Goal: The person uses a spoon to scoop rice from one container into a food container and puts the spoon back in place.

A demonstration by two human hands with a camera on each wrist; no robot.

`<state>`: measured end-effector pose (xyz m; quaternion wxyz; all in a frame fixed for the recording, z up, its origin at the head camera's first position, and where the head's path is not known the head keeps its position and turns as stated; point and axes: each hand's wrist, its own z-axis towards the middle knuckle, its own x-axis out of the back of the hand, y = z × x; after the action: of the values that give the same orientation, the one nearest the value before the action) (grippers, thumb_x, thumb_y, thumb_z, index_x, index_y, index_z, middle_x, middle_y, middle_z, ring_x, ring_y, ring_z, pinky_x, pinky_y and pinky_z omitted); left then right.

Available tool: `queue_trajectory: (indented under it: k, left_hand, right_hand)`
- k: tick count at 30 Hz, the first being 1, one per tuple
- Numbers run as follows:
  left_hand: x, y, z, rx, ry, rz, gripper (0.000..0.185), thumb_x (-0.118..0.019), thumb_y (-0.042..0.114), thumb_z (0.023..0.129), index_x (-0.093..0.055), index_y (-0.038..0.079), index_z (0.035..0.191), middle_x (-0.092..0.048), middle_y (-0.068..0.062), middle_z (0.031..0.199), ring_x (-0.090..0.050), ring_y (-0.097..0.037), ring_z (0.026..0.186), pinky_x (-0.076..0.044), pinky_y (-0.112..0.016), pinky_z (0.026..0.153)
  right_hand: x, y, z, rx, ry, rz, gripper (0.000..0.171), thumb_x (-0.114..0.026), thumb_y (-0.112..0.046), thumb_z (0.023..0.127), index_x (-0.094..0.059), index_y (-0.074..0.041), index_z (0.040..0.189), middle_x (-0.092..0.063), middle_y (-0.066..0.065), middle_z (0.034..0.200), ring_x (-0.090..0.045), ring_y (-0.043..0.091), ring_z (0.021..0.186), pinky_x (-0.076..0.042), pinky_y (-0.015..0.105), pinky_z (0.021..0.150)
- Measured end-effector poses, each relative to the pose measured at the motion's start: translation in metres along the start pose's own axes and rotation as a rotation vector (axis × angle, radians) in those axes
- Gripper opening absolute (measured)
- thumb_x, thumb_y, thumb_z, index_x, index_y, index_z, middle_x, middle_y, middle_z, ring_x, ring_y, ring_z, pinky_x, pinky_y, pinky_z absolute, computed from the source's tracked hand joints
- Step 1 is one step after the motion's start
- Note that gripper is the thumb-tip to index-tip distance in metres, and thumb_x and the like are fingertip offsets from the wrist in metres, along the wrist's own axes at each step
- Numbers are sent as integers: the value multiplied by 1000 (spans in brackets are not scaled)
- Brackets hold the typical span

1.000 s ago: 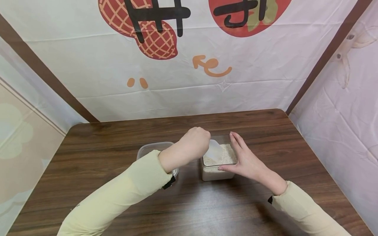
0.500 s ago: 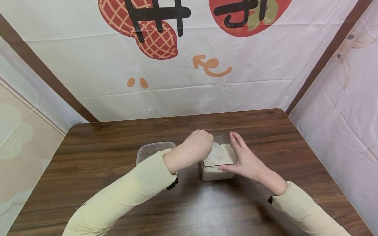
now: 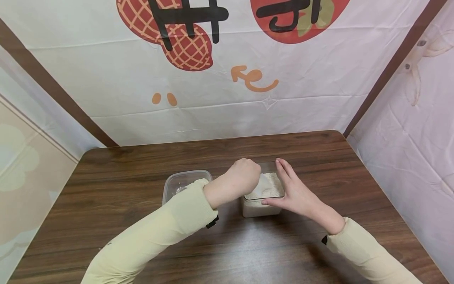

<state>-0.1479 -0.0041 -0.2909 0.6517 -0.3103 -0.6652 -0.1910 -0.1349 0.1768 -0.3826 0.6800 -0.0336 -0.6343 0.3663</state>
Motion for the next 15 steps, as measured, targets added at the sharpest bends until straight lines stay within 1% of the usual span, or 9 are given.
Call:
queue_trajectory:
  k: [4, 11, 15]
  left_hand:
    - [-4, 4, 4, -11, -12, 19, 14, -55, 8, 85, -68, 9, 79, -62, 0, 69, -60, -13, 65, -49, -25, 57]
    - [-9, 9, 9, -19, -55, 8, 13, -55, 11, 87, -68, 8, 88, -65, -1, 76, -62, -14, 72, -50, -26, 58]
    - [-11, 12, 13, -11, -64, 1, 13, -55, 12, 87, -68, 9, 88, -65, -1, 76, -61, -13, 70, -50, -26, 58]
  right_hand:
    - [0, 0, 0, -3, 0, 1, 114, -72, -56, 66, -12, 3, 143, -14, 17, 147, -33, 32, 127, -33, 46, 98]
    - [1, -1, 0, -5, -1, 15, 114, -73, -54, 66, -13, 3, 143, -13, 16, 148, -32, 32, 128, -33, 46, 99]
    - [1, -1, 0, -11, 1, 18, 113, -74, -53, 65, -13, 3, 143, -13, 16, 148, -31, 32, 129, -32, 45, 99]
